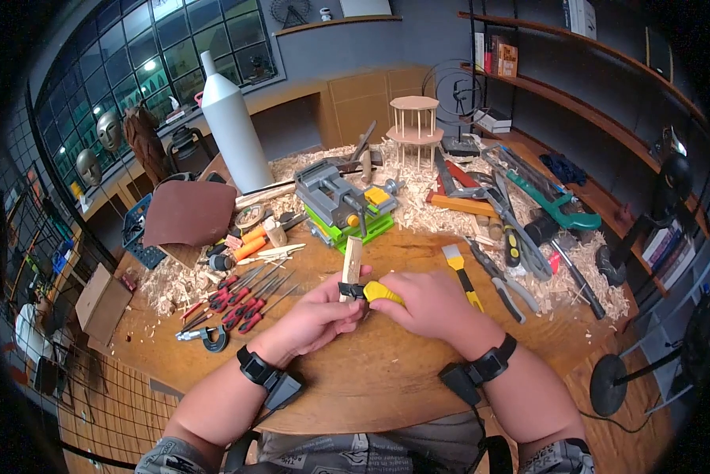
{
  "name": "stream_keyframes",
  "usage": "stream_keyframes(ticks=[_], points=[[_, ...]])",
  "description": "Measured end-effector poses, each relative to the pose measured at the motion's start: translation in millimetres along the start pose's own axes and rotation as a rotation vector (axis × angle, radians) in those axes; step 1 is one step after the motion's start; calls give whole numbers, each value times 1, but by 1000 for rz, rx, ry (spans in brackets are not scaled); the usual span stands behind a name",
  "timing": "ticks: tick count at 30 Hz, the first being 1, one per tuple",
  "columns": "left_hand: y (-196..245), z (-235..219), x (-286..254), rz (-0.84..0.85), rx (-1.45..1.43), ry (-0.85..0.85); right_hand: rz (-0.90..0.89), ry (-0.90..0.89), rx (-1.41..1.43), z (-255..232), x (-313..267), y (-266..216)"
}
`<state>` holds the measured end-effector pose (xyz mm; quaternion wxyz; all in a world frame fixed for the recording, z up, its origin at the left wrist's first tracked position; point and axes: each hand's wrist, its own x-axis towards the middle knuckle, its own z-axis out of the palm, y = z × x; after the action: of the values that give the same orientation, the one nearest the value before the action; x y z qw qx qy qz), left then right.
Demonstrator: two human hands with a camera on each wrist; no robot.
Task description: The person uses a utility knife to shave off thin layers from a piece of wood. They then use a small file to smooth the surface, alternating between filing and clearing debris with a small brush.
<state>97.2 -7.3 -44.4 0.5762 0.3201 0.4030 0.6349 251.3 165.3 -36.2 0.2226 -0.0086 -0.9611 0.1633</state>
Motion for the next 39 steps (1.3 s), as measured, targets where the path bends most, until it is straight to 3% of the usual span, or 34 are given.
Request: stream_keyframes(ticks=[9,14,24,34,36,37,38,39], points=[[-8,3,3,153,356,85,-23,93,-74,9,-1,-2],[-11,7,6,223,359,131,-70,185,-159,10,0,-6],[-25,-1,16,366,451,246,-57,199,-256,11,1,-11],[-14,8,17,267,577,372,52,231,-277,14,4,-17],[-17,11,18,278,441,319,80,245,-243,12,5,-13],[-14,12,13,123,299,256,130,276,-135,12,4,-8],[-13,11,9,122,301,252,180,305,-26,11,3,-5],[-12,11,7,69,126,165,183,308,-26,8,2,-2]])
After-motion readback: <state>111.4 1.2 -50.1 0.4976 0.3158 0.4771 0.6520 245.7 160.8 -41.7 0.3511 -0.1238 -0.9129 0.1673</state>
